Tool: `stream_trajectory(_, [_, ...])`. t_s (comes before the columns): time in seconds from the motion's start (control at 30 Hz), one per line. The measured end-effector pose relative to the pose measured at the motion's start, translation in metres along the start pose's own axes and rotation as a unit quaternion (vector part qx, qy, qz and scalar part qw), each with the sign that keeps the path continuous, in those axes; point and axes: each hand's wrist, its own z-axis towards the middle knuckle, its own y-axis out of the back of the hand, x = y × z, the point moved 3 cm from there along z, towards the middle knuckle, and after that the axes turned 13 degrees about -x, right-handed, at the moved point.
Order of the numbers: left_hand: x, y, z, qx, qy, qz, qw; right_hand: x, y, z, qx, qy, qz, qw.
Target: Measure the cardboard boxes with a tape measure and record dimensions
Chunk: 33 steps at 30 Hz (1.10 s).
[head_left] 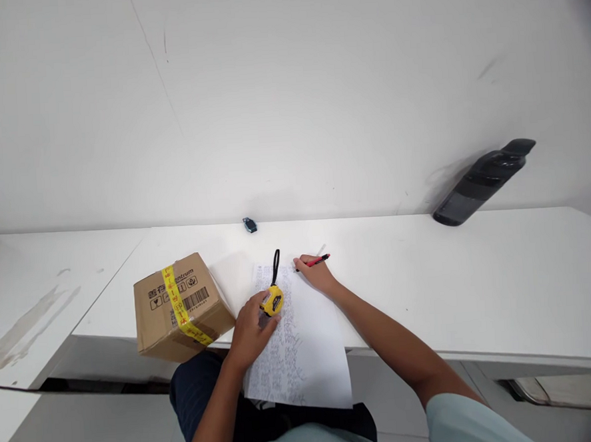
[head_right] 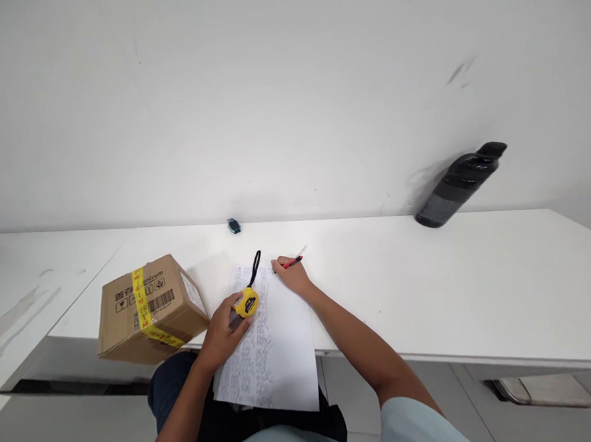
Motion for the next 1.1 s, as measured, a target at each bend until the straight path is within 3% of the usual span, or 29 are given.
stream_trajectory(0.27, [0.0043, -0.0016, 0.0003, 0.013, 0.033, -0.035, 0.999, -0.0035, -0.0009, -0.0003, -0.014, 0.001, -0.001, 1.0])
stream_trajectory(0.4, [0.005, -0.0018, -0.0002, -0.001, 0.049, -0.028, 0.998, -0.0056, -0.0001, 0.0003, -0.043, -0.007, -0.01, 0.999])
stream_trajectory(0.7, [0.0018, 0.0, 0.0001, -0.045, 0.059, -0.032, 0.997, -0.005, 0.0022, 0.001, -0.044, -0.012, -0.009, 0.999])
stream_trajectory(0.87, [0.0053, -0.0011, -0.0021, -0.044, 0.082, -0.052, 0.994, -0.0044, 0.0051, -0.0011, -0.072, -0.021, -0.012, 0.997])
stream_trajectory(1.1, [0.003, 0.0018, -0.0028, -0.041, 0.092, -0.059, 0.993, -0.0091, 0.0071, -0.0022, -0.06, -0.009, -0.021, 0.998])
